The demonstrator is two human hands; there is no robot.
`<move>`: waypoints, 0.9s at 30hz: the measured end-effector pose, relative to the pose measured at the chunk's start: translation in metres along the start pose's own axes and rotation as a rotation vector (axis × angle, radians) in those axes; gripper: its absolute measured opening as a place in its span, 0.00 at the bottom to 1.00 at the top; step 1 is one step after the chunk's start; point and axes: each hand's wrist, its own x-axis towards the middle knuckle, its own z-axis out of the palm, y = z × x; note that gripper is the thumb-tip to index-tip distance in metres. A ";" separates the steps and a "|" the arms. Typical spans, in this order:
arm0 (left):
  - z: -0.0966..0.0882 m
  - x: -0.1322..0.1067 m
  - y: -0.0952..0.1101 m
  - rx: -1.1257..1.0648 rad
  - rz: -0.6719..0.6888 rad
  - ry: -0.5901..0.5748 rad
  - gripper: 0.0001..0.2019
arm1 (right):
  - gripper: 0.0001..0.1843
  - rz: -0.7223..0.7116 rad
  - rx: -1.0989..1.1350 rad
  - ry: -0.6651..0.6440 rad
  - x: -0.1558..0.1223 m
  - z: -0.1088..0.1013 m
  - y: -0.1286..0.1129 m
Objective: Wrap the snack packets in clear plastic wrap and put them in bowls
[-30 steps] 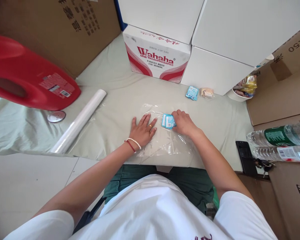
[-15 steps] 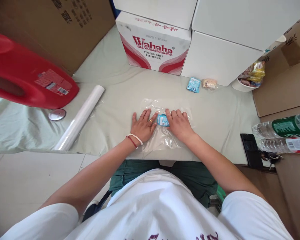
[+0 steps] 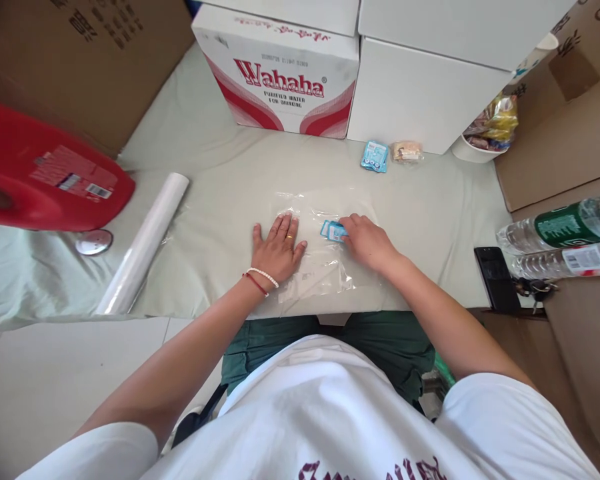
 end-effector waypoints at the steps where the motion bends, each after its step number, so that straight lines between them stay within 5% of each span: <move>1: 0.000 0.000 0.000 0.002 -0.001 -0.002 0.34 | 0.23 0.037 0.016 0.013 0.000 -0.002 0.012; 5: 0.001 0.000 -0.001 0.008 -0.004 -0.004 0.34 | 0.25 0.118 0.105 0.059 0.006 -0.018 0.055; 8: 0.000 0.000 0.000 0.020 -0.003 -0.006 0.34 | 0.28 0.001 0.296 0.005 0.018 -0.035 0.065; 13: -0.001 0.001 -0.001 0.036 0.001 -0.006 0.34 | 0.28 -0.298 0.325 -0.234 0.053 -0.048 0.036; 17: 0.001 0.001 -0.002 0.045 0.005 0.000 0.34 | 0.27 -0.379 0.144 -0.345 0.083 -0.036 0.012; 22: 0.002 0.002 -0.002 0.045 0.009 0.005 0.34 | 0.24 -0.331 -0.101 -0.246 0.095 -0.010 0.006; 27: 0.000 0.002 -0.003 0.040 0.010 -0.007 0.34 | 0.25 -0.297 -0.041 -0.082 0.087 -0.005 0.008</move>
